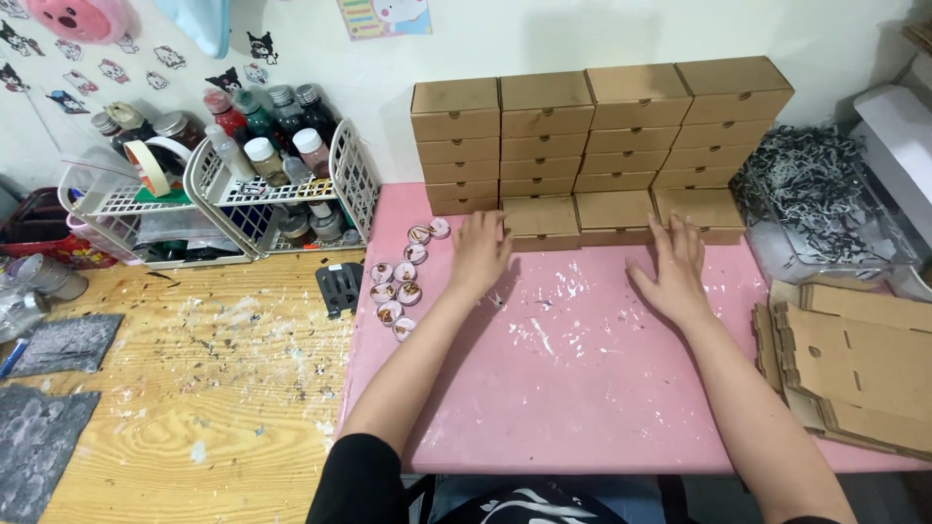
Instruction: The person is assembling small cardboard boxes, placing decorative items or small candles into plastic bags, and then packing them into the assembled boxes.
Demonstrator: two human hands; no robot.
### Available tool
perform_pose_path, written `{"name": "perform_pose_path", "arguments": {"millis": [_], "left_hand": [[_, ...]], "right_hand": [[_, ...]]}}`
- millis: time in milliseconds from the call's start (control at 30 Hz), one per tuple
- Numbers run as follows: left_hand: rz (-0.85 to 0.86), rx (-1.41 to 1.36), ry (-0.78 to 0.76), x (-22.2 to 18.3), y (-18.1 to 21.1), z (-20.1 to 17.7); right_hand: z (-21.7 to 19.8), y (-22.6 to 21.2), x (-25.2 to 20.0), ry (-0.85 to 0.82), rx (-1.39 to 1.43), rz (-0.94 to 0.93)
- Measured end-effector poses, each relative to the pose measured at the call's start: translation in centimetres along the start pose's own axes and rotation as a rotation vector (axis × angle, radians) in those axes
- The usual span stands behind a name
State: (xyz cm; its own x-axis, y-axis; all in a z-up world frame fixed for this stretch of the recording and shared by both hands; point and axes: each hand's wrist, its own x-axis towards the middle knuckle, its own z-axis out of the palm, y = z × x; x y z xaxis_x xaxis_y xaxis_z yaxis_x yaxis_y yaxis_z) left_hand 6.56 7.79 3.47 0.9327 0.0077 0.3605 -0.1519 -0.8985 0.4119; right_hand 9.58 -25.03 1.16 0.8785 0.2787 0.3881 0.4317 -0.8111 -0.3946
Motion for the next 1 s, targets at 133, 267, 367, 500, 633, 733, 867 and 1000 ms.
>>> {"name": "perform_pose_path", "arguments": {"millis": [133,267,367,500,633,733,867,1000], "left_hand": [[0.081,-0.097,-0.023,-2.3,-0.4,-0.3],[0.24,-0.17,-0.116,-4.0,1.7,0.0],[0.326,-0.204,-0.22,-4.7,5.1,-0.5],[0.494,-0.223,-0.461,-5.0,8.9,2.4],[0.612,-0.232,-0.57,-5.0,14.6,5.2],[0.711,-0.251,-0.631,-5.1,18.8,8.1],[0.808,-0.372,-0.539,-5.3,24.1,12.3],[0.883,-0.371,-0.285,-5.9,27.5,16.3]], "right_hand": [[-0.4,0.3,-0.2,0.114,0.044,-0.05],[-4.3,-0.2,-1.0,0.142,-0.031,0.173],[-8.3,1.7,-2.2,0.11,-0.045,0.433],[-12.4,6.9,-4.2,-0.127,-0.187,0.726],[-13.4,12.0,-7.2,-0.248,0.008,0.851],[-13.4,14.3,-8.7,-0.252,0.082,0.774],[-11.5,19.1,-10.0,-0.124,0.273,0.797],[-9.3,22.8,-10.5,-0.092,-0.02,0.692]]}}
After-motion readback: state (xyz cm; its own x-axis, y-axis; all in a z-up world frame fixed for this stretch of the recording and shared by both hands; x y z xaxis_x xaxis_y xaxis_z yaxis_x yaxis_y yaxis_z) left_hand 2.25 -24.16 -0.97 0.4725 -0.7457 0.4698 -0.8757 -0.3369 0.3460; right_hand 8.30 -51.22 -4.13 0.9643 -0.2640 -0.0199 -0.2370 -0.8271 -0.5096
